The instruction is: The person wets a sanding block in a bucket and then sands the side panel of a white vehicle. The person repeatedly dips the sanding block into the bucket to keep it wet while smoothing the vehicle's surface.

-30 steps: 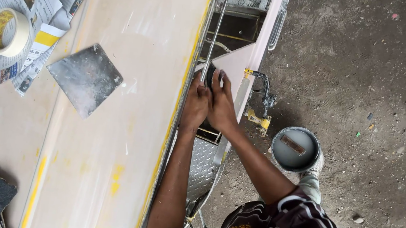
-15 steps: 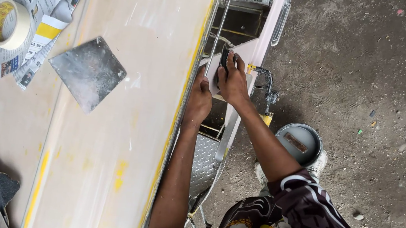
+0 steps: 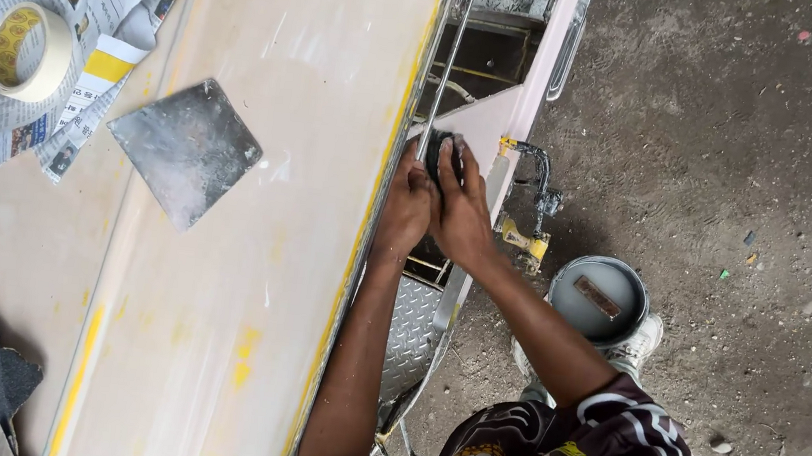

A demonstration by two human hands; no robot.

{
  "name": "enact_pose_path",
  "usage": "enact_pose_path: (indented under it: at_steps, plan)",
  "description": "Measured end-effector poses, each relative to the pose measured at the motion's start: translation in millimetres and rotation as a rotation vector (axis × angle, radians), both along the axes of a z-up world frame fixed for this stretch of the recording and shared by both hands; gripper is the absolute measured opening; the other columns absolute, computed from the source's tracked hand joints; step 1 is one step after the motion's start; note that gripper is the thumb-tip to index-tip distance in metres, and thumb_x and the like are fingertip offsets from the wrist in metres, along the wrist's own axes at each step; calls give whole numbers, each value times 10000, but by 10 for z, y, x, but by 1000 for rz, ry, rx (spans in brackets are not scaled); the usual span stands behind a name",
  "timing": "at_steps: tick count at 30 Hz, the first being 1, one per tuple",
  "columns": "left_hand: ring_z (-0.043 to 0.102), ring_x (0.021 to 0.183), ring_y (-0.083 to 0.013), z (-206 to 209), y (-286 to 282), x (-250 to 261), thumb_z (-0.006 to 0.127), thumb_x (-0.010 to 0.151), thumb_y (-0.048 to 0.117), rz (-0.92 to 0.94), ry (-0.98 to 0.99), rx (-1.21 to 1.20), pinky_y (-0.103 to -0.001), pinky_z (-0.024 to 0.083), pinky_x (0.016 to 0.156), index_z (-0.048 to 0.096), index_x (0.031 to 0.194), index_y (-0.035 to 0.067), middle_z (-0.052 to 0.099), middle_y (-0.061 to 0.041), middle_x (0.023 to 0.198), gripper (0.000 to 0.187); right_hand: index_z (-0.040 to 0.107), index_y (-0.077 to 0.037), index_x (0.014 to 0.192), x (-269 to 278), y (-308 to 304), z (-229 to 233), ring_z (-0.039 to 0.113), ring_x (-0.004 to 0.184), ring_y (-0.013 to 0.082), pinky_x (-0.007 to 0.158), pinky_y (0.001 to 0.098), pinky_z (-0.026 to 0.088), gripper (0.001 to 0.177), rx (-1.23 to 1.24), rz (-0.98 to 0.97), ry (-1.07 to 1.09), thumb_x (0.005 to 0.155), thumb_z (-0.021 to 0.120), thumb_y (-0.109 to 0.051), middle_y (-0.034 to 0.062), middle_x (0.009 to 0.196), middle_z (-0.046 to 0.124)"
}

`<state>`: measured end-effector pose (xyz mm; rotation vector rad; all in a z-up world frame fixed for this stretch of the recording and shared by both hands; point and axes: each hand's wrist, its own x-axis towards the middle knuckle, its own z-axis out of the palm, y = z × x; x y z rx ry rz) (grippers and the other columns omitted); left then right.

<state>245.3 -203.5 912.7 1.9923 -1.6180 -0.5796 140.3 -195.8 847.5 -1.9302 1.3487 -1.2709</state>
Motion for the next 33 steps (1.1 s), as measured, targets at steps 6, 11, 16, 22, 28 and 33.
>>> enact_pose_path:
  at_steps: [6,11,16,22,28,33]
  plan:
    - [681,1025,-330,-211,-20,112,480,977,141,-46,-77,-91,-415,524,927,578,1445,107,690,-199,1183,479,331,34,1552,60,84,230,537,1278,493,1106,480,478,594,466,-31,-242,1044,531,-201,364,1570,295]
    - [682,1007,-322,-47,-70,19,501,1007,190,-5,-103,-38,-419,521,909,587,1441,135,713,-163,1128,446,334,111,1538,38,-25,91,436,1397,538,1166,582,389,665,106,-17,6,987,603,-148,351,1547,352]
    - [713,964,-278,-120,-27,59,513,934,156,13,93,84,-378,561,912,518,1481,136,737,-139,1029,547,368,105,1544,95,137,60,406,1455,534,1196,516,432,574,270,-75,-128,1084,582,-164,392,1566,327]
    - [660,1121,-329,-247,-33,108,488,1054,170,-47,-77,-96,-413,499,969,555,1458,88,655,-204,1308,418,389,109,1517,-6,-108,-46,434,1391,556,1158,529,413,610,169,-26,-56,989,616,-94,399,1542,352]
    - [689,1111,-292,-135,-29,50,462,1037,225,71,98,110,-396,519,994,531,1472,143,702,-159,1232,448,325,108,1548,143,380,114,408,1397,570,1087,493,466,728,254,16,-185,884,593,-18,429,1538,305]
    - [676,1051,-306,-97,-22,7,490,1040,217,52,-44,29,-411,513,961,591,1431,120,718,-152,1148,415,311,40,1597,-82,-338,102,564,1286,526,1123,505,500,635,401,-15,-203,1056,587,-143,355,1537,408]
